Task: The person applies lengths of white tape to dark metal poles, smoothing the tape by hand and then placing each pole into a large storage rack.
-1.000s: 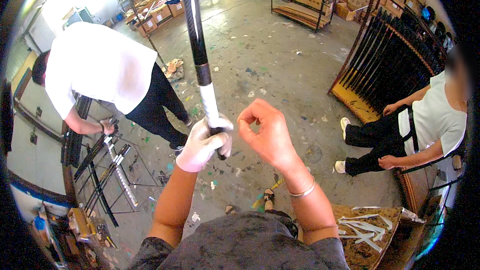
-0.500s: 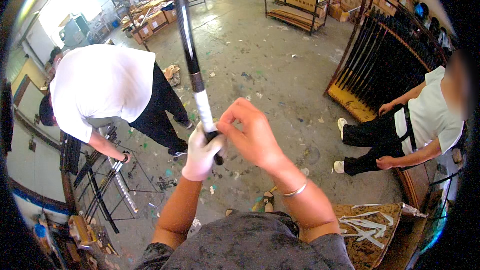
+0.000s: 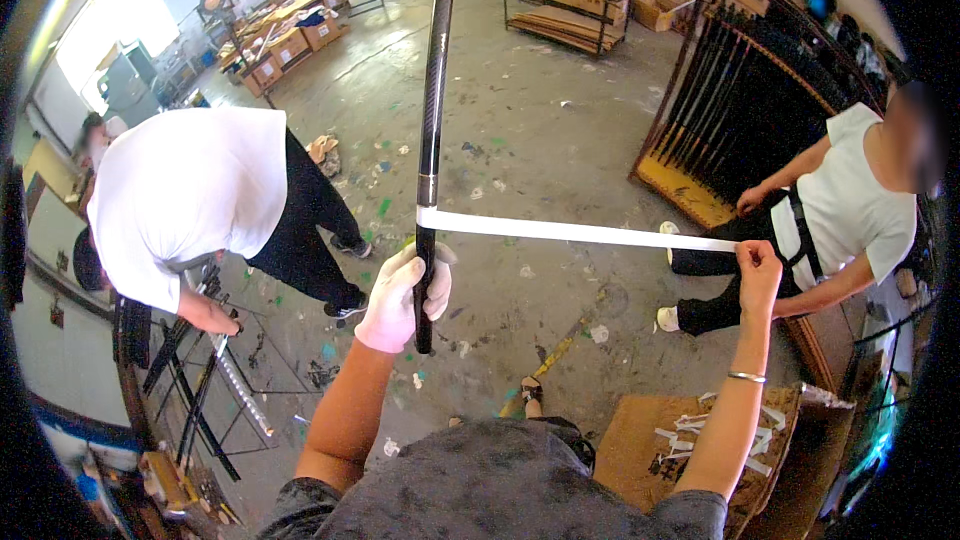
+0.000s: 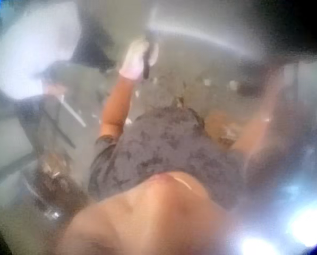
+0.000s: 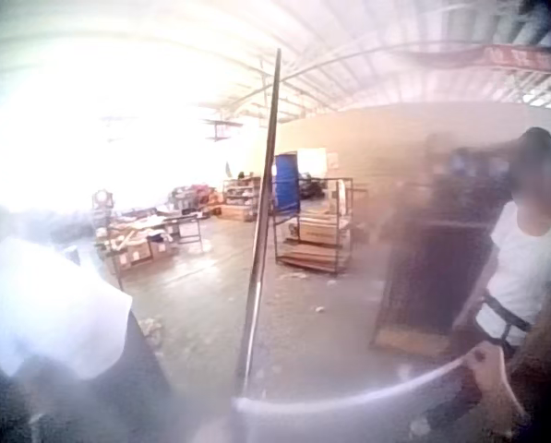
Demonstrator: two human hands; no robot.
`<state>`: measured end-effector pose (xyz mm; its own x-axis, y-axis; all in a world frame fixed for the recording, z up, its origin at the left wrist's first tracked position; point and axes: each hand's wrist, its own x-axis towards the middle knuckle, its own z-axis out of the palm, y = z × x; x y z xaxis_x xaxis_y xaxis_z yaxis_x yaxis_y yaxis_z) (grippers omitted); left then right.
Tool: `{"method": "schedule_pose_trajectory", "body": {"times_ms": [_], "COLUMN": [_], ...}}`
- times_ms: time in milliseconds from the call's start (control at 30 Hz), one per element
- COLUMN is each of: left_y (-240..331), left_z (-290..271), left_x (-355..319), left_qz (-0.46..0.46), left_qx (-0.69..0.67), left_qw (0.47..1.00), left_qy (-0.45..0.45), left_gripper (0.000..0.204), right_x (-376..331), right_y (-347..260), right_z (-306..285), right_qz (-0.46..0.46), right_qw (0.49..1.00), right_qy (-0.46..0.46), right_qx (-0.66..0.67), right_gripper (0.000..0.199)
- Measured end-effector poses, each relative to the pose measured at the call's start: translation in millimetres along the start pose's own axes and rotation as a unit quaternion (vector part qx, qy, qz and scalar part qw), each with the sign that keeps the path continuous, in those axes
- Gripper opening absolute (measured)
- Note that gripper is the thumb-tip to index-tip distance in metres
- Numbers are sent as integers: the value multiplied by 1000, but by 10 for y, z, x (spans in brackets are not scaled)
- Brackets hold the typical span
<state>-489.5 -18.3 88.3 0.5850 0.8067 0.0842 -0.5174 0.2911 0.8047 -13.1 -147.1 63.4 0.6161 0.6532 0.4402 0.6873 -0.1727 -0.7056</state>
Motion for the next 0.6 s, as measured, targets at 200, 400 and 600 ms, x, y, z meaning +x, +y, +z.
{"method": "schedule_pose_trajectory", "body": {"times_ms": [200, 400, 600], "left_y": [-41, -165, -139], "left_z": [170, 182, 163], "left_x": [106, 239, 313], "left_qz": [5, 30, -37], "left_qx": [135, 85, 6], "left_qw": [990, 993, 999], "left_qy": [36, 80, 16], "left_gripper": [26, 26, 11], "right_x": [-193, -252, -407], "right_y": [-8, 211, 251], "right_z": [-419, -658, -983], "right_qz": [62, 10, 31], "right_qw": [997, 997, 995], "right_qy": [38, 72, 89], "right_qx": [19, -7, -22], "right_gripper": [14, 13, 11]}}
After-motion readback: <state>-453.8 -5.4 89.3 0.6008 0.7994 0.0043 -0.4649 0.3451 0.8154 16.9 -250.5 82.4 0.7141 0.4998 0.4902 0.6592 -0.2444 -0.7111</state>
